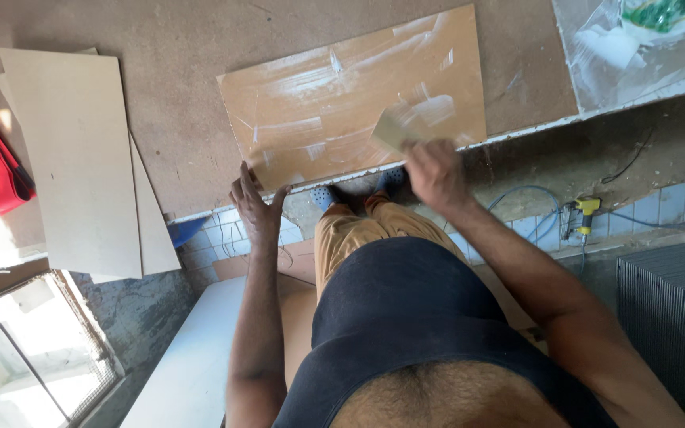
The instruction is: The person cuts a piece of cardboard, applies glue to its surface, places a red paper sheet on top, and trims the excess paper. The process is repeated for a second unit. The finished items are stacked on the table.
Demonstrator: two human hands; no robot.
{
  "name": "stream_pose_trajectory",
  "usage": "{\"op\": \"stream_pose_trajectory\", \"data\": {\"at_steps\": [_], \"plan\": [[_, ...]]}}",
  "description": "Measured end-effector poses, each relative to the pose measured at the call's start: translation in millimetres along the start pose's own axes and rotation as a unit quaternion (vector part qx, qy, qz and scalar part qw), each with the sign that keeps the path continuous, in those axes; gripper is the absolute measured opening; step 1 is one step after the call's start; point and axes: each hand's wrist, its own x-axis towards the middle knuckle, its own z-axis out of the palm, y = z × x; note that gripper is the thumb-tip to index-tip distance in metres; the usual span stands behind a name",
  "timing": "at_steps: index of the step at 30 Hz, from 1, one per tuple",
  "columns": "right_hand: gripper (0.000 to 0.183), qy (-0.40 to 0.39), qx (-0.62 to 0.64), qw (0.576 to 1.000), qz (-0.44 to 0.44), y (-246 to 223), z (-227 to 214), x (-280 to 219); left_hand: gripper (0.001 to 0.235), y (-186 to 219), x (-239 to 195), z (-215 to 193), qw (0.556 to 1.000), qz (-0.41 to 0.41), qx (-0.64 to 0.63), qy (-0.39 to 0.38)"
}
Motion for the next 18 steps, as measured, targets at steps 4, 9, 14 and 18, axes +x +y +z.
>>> {"op": "stream_pose_trajectory", "data": {"at_steps": [4,9,14,18], "plan": [[0.015,-0.062,0.132,0.989,-0.019,-13.7,-4.7,-6.8,0.107,4.9,4.6,3.7,1.000,0.003,-0.011,0.014],[0.027,0.121,0.229,0.895,0.363,59.3,-14.2,-8.3,0.106,0.5,1.8,4.0,0.999,0.041,-0.013,0.027],[0.039,0.122,0.410,0.762,0.485,86.3,10.7,-23.6,0.111,-13.3,13.8,0.9,0.991,-0.070,-0.108,-0.021],[0.037,0.175,0.478,0.694,0.510,82.0,36.1,-37.5,0.110,-39.4,40.1,-12.4,0.990,-0.138,-0.032,-0.017]]}}
